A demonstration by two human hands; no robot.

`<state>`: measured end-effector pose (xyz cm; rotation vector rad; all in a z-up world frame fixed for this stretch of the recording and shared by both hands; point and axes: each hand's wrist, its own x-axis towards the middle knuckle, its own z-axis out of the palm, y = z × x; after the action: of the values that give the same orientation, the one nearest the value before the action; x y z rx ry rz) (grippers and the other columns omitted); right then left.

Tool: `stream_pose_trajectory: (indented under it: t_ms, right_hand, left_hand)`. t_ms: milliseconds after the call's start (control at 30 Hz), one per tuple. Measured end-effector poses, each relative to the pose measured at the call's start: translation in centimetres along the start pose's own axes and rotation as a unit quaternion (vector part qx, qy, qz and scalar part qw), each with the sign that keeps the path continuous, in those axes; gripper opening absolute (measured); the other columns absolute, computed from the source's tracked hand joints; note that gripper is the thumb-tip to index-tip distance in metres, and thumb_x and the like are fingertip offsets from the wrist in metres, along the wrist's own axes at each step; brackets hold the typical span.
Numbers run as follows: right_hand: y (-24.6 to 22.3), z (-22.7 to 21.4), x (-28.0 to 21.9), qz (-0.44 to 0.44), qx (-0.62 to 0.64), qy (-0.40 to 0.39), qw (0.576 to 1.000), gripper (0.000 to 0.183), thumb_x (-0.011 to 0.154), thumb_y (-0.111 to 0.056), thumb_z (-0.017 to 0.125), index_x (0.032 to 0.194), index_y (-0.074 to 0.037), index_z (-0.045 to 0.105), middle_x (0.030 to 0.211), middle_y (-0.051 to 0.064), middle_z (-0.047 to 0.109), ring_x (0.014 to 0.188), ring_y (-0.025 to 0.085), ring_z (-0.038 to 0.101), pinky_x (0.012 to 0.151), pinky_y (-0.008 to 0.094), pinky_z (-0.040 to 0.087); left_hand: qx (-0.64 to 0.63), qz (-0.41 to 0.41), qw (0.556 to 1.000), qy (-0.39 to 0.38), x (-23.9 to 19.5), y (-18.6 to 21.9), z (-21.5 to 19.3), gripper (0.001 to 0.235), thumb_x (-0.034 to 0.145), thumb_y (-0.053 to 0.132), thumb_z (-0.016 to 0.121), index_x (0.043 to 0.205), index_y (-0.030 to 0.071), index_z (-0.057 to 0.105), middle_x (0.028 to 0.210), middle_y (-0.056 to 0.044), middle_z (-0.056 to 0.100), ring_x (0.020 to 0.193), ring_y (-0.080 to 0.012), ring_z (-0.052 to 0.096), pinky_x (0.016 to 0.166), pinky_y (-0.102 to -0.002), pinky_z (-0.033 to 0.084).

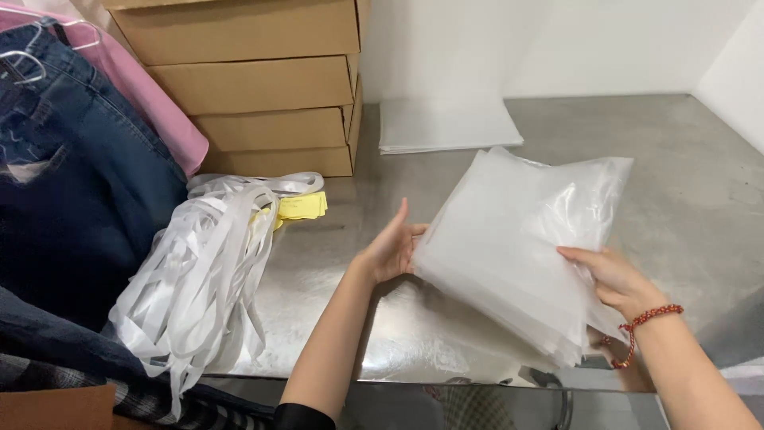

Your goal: Unhanging, folding, and packing clothes into cardboard boxes for distribution

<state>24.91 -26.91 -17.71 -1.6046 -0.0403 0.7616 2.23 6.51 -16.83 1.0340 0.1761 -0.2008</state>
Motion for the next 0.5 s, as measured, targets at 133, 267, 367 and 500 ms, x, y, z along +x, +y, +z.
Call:
stream_pose_trajectory:
  t_ms: [133,267,367,500]
  right_hand:
    - [0.1,0.1,3.7,-0.041,0.054,0.054,0.996,0.017,0.091,-0.025,0.083,0.102,-0.015,0.075,0.098,-0.005,0.076,0.085,0.007,0.071,0.066,0.022,0.054]
    - [-2.0,3.5,11.9,-0.058,0.143,0.06,0.986,0.007,0.098,-0.022,0.078,0.098,-0.017,0.073,0.092,-0.005,0.078,0.079,0.008,0.075,0.062,0.02,0.06]
    - [-2.0,6.1,21.6,-0.124,0.224,-0.047,0.965,0.039,0.105,-0.031,0.071,0.14,-0.013,0.065,0.141,0.007,0.07,0.128,0.024,0.07,0.11,0.047,0.055]
    - [-0.1,9.8,33.5,-0.13,0.316,-0.064,0.938,0.046,0.109,-0.023,0.066,0.151,-0.009,0.054,0.152,0.007,0.063,0.137,0.023,0.063,0.118,0.045,0.05]
  left_hand:
    - [-0.224,0.124,0.966,0.04,1.9,-0.5,0.0,0.085,0.088,0.096,0.039,0.073,0.015,0.061,0.06,0.0,0.057,0.055,-0.0179,0.051,0.061,-0.032,0.041]
    - [-0.232,0.152,0.958,0.075,5.9,-1.0,0.9,0.11,0.085,0.093,0.029,0.151,0.01,0.056,0.126,-0.018,0.07,0.117,-0.0368,0.067,0.111,-0.063,0.044]
    - [-0.227,0.143,0.959,0.094,9.7,-0.3,0.1,0.101,0.089,0.101,0.033,0.145,0.021,0.061,0.135,-0.004,0.071,0.123,-0.0277,0.067,0.105,-0.045,0.054]
    - [-0.196,0.205,0.946,0.158,10.2,4.7,0.0,0.092,0.097,0.085,0.043,0.16,0.019,0.042,0.158,-0.007,0.055,0.141,-0.0295,0.057,0.113,-0.045,0.051]
